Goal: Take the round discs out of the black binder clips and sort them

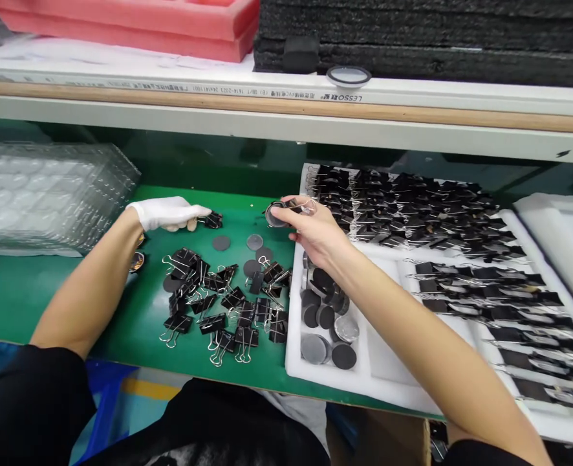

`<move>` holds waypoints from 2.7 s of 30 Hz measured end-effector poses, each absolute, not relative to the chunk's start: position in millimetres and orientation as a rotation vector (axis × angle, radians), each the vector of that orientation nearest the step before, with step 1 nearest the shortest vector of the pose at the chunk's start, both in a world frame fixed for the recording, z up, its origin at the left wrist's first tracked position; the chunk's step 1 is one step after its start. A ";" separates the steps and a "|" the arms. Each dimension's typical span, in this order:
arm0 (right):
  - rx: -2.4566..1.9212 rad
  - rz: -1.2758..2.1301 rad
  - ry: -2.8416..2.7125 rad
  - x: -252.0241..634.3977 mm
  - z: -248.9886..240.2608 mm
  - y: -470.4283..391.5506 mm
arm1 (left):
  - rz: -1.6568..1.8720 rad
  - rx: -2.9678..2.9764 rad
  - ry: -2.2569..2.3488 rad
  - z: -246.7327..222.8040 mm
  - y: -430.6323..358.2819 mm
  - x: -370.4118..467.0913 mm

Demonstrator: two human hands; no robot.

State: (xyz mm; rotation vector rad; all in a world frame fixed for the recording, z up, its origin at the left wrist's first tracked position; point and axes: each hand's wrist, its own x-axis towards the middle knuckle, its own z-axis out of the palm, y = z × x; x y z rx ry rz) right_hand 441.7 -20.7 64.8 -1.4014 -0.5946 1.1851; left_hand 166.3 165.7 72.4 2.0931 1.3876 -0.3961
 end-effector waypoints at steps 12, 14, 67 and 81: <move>-1.605 1.186 -0.961 422.8 27.4 51.4 | 0.262 2.390 1.727 37.6 164.6 238.5; -1.701 1.095 -1.122 425.1 20.2 54.8 | 0.264 2.415 1.749 28.3 164.0 239.2; -1.396 1.688 -1.018 414.0 66.6 39.9 | 0.722 2.286 1.319 71.2 106.4 195.6; -1.451 0.721 -1.543 429.6 80.6 -89.4 | 0.629 2.672 0.969 104.4 30.8 237.3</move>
